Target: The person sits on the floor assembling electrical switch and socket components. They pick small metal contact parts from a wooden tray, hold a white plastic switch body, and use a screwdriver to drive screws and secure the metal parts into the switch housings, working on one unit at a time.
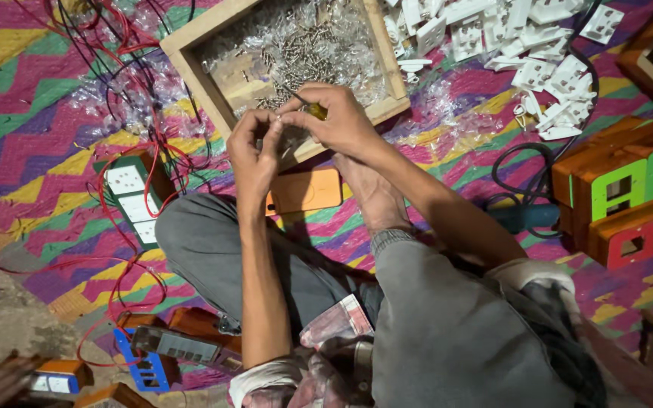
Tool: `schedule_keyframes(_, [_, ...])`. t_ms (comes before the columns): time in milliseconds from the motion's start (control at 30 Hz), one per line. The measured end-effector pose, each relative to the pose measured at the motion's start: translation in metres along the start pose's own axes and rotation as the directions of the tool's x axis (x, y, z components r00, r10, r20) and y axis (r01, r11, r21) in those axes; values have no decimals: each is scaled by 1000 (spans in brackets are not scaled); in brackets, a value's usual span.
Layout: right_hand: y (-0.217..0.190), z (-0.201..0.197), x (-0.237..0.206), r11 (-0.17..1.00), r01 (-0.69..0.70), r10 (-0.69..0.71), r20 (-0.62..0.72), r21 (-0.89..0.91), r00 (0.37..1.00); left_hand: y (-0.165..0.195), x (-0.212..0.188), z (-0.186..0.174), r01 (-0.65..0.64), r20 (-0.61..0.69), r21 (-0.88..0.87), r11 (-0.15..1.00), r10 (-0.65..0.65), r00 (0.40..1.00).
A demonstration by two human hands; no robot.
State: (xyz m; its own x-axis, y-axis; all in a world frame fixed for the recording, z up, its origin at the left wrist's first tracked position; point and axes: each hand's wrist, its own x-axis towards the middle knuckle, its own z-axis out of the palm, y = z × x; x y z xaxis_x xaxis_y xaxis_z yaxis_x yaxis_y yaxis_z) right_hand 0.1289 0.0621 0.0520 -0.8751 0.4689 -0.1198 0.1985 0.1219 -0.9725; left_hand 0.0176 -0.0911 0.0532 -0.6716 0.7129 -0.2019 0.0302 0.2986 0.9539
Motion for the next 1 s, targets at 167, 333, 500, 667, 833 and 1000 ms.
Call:
schedule_keyframes(167, [2,3,-3,990,-10,4,-42,-140,999,-3,0,5,4,-20,-16,1000,-4,1000])
schedule_keyframes(333, [1,9,-10,938,159,-188,-67,-307,980,0,0,10,-157,-28,282,947,172,985])
schedule_keyframes(500, [-9,11,-26,892,187,-250,-104,-412,963,3,4,9,-184,59,271,945,174,983])
schedule_keyframes(667, [-23,6,-32,881,215,-285,-111,-422,952,3,9,1,-65,145,167,984,41,989])
schedule_keyframes(833, [-37,0,-30,868,215,-295,-116,-447,948,2,13,-4,85,249,-40,996,-73,966])
schedule_keyframes(1000, [-51,-6,-29,827,259,-356,-109,-499,928,8,14,-6,98,326,-258,961,-9,945])
